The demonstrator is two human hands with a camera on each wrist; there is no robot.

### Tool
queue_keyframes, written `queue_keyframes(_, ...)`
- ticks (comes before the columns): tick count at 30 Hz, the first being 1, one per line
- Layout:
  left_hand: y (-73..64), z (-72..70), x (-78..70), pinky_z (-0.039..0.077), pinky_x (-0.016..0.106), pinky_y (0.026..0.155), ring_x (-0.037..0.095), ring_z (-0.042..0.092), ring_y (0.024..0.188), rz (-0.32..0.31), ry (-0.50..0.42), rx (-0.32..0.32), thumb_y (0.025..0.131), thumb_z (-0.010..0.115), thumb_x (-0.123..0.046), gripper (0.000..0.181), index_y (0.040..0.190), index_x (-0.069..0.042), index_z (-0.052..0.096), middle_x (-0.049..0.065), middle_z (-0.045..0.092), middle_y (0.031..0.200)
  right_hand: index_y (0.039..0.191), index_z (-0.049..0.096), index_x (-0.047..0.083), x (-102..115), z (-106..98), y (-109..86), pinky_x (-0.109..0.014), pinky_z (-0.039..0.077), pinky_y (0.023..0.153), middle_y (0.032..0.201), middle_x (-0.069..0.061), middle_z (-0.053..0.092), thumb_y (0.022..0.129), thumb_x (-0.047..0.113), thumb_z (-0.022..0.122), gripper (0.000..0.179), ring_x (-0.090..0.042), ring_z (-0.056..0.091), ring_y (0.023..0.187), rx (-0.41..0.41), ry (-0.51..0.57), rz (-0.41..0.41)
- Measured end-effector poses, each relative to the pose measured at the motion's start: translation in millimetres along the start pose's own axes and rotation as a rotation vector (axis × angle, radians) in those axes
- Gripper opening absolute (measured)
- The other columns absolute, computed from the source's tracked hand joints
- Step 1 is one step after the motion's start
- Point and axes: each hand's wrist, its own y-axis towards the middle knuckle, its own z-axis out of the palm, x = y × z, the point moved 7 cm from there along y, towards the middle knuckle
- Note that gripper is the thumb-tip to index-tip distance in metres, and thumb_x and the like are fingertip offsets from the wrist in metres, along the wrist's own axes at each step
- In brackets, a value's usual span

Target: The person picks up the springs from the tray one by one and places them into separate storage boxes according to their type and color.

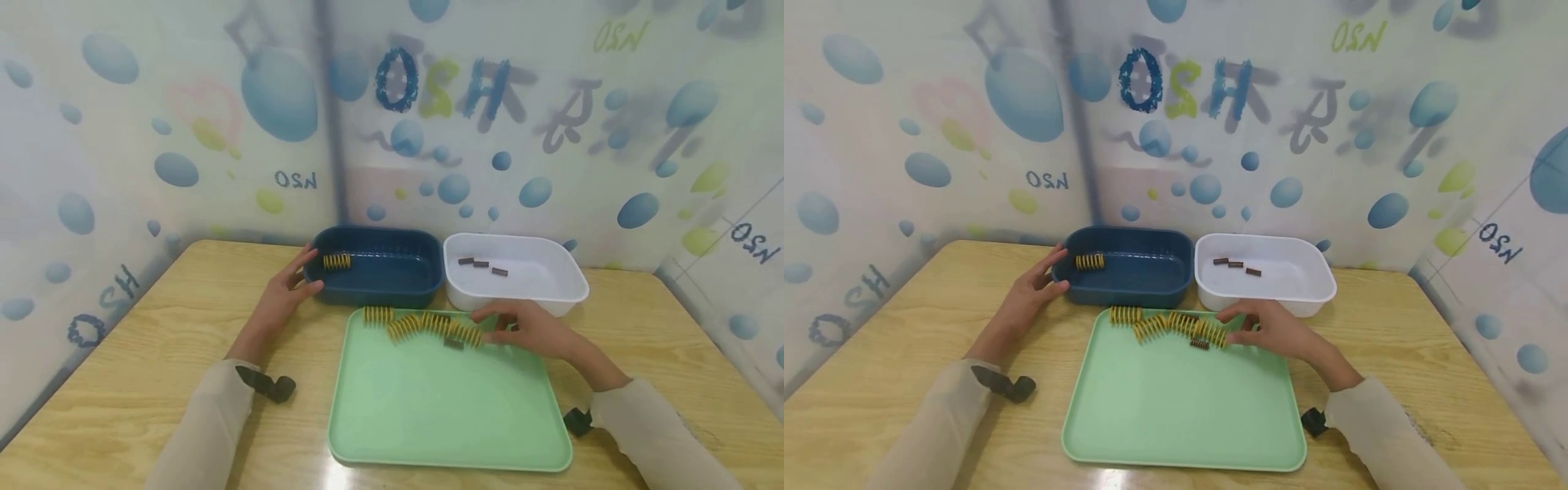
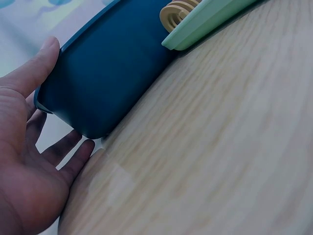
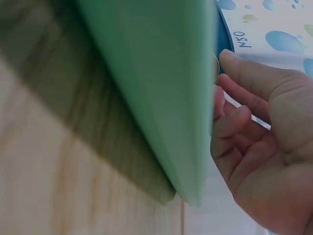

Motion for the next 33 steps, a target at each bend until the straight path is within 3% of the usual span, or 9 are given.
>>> queue_keyframes(7, 1.6, -1.2, 0.3, 0.026, 0.051, 0.108, 0.042, 0.028, 0.135, 0.014, -0.003, -0.003, 0.093, 0.063, -0.011, 0.062, 0.148, -0.01, 0.035, -0.007, 0.018, 0.158, 0.12, 0.064, 0.006, 3, 3, -5.5, -0.028, 0.053, 0.07, 0.116, -0.006, 0.065, 0.087, 0.025, 0.071, 0.039, -0.014, 0.062, 0.082, 0.01, 0.067, 0.036)
queue_keyframes(14, 0.7, -1.6, 3.6, 0.025, 0.052, 0.109, 0.04, 0.026, 0.136, 0.028, -0.018, 0.001, 0.093, 0.062, -0.009, 0.062, 0.149, -0.01, 0.035, -0.004, 0.017, 0.158, 0.123, 0.062, 0.007, -10, 14, -5.7, -0.031, 0.053, 0.063, 0.116, -0.011, 0.063, 0.088, 0.023, 0.07, 0.039, -0.019, 0.064, 0.078, 0.048, 0.207, 0.168)
queue_keyframes(17, 1.4, -0.9, 3.6, 0.024, 0.051, 0.11, 0.039, 0.026, 0.137, 0.029, -0.016, 0.003, 0.093, 0.063, -0.01, 0.062, 0.149, -0.011, 0.035, -0.005, 0.017, 0.158, 0.123, 0.062, 0.009, -13, 18, -3.9, -0.031, 0.053, 0.064, 0.114, -0.01, 0.063, 0.087, 0.026, 0.071, 0.041, -0.019, 0.062, 0.079, 0.044, 0.189, 0.2)
queue_keyframes(21, 1.1, 0.1, 1.9, 0.024, 0.05, 0.11, 0.038, 0.024, 0.137, 0.015, -0.02, 0.008, 0.093, 0.063, -0.011, 0.063, 0.149, -0.011, 0.034, -0.007, 0.017, 0.158, 0.119, 0.064, 0.009, -9, 18, -0.7, -0.03, 0.054, 0.069, 0.108, -0.005, 0.064, 0.085, 0.029, 0.073, 0.04, -0.019, 0.06, 0.088, 0.017, 0.115, 0.182)
queue_keyframes(26, -2.8, 3.0, -13.1, 0.023, 0.052, 0.109, 0.041, 0.023, 0.137, -0.008, -0.033, 0.015, 0.093, 0.063, -0.007, 0.064, 0.149, -0.005, 0.032, 0.001, 0.015, 0.159, 0.115, 0.065, 0.006, -3, 18, 1.7, -0.027, 0.052, 0.074, 0.103, -0.004, 0.064, 0.083, 0.028, 0.076, 0.04, -0.019, 0.058, 0.091, -0.017, 0.071, 0.148)
queue_keyframes(33, 0.7, -0.1, 0.4, 0.024, 0.051, 0.11, 0.039, 0.025, 0.137, 0.024, -0.007, 0.013, 0.093, 0.063, -0.012, 0.064, 0.149, -0.009, 0.033, -0.006, 0.017, 0.158, 0.114, 0.066, 0.005, -5, 18, 0.8, -0.025, 0.051, 0.066, 0.1, -0.004, 0.065, 0.082, 0.025, 0.077, 0.039, -0.016, 0.059, 0.08, -0.045, 0.084, 0.186)
